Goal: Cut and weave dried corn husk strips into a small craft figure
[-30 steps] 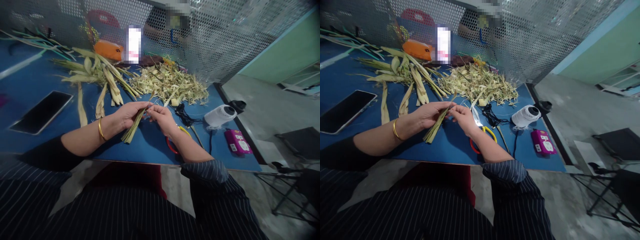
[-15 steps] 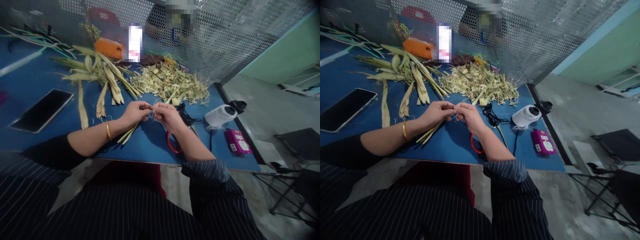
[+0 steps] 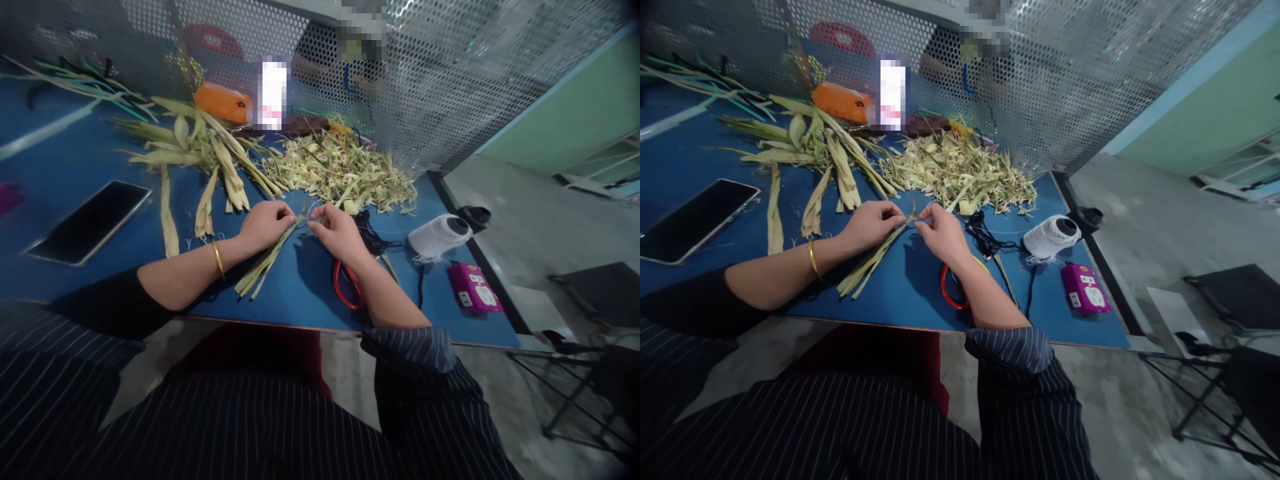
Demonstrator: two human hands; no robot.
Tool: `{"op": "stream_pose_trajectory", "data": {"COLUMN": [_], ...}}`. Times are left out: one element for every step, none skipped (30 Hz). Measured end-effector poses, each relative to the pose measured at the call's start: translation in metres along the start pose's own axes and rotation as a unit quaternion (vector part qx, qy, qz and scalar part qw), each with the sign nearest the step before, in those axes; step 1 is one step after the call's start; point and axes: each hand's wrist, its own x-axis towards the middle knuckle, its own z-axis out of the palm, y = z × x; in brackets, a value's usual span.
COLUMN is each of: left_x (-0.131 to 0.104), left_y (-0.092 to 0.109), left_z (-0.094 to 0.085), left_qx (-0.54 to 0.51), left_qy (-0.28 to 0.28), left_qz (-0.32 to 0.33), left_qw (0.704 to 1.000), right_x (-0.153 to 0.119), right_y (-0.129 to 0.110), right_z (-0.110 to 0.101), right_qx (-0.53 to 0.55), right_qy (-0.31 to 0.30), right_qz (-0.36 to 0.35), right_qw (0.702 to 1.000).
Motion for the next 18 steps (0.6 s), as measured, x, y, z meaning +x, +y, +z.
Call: {"op": "stream_pose_trajectory", "data": {"left_x": [0.0012,0.0021,0.0027,0.0031,0.0032,0.0031,0.0029,0.0025,0.0021,0.0017,0.0012,0.0009,0.0007,0.0007,0.0010,0.0015,0.0021,0.0029], "left_y": [-0.0014,-0.0026,-0.0037,-0.0045,-0.0051,-0.0056,-0.0059,-0.0060,-0.0061,-0.0060,-0.0060,-0.0059,-0.0060,-0.0061,-0.0064,-0.0068,-0.0071,-0.0073], "left_z": [-0.0003,-0.0005,-0.0004,-0.0001,0.0004,0.0011,0.0020,0.0029,0.0039,0.0049,0.0057,0.0064,0.0069,0.0071,0.0071,0.0070,0.0068,0.0065], "left_qx": [-0.001,-0.001,-0.002,0.000,0.002,0.007,0.012,0.018,0.023,0.028,0.036,0.047,0.059,0.070,0.077,0.078,0.072,0.058], "left_qy": [-0.001,-0.003,-0.006,-0.009,-0.010,-0.012,-0.011,-0.011,-0.008,-0.004,-0.002,-0.001,-0.001,-0.003,-0.005,-0.006,-0.004,-0.001], "left_qz": [-0.001,0.000,0.001,0.002,0.003,0.005,0.005,0.006,0.007,0.008,0.008,0.010,0.012,0.014,0.015,0.016,0.015,0.015], "left_qw": [1.000,1.000,1.000,1.000,1.000,1.000,1.000,1.000,1.000,1.000,0.999,0.999,0.998,0.997,0.997,0.997,0.997,0.998], "right_x": [-0.0001,-0.0005,-0.0009,-0.0015,-0.0020,-0.0026,-0.0031,-0.0036,-0.0040,-0.0044,-0.0047,-0.0048,-0.0048,-0.0045,-0.0040,-0.0033,-0.0024,-0.0015], "right_y": [0.0011,0.0020,0.0026,0.0031,0.0035,0.0036,0.0036,0.0033,0.0028,0.0022,0.0014,0.0008,0.0003,0.0001,0.0002,0.0006,0.0012,0.0019], "right_z": [-0.0013,-0.0023,-0.0027,-0.0028,-0.0025,-0.0021,-0.0016,-0.0013,-0.0011,-0.0011,-0.0012,-0.0012,-0.0011,-0.0009,-0.0004,0.0001,0.0007,0.0012], "right_qx": [-0.076,-0.141,-0.191,-0.227,-0.251,-0.262,-0.263,-0.257,-0.246,-0.232,-0.219,-0.208,-0.199,-0.193,-0.190,-0.189,-0.189,-0.187], "right_qy": [-0.009,-0.026,-0.043,-0.056,-0.061,-0.059,-0.052,-0.043,-0.034,-0.027,-0.024,-0.027,-0.037,-0.052,-0.069,-0.087,-0.102,-0.114], "right_qz": [-0.008,-0.015,-0.024,-0.034,-0.046,-0.057,-0.070,-0.087,-0.106,-0.130,-0.154,-0.177,-0.196,-0.208,-0.213,-0.213,-0.210,-0.207], "right_qw": [0.997,0.990,0.980,0.972,0.965,0.962,0.961,0.962,0.963,0.964,0.963,0.962,0.959,0.957,0.956,0.955,0.954,0.954]}}
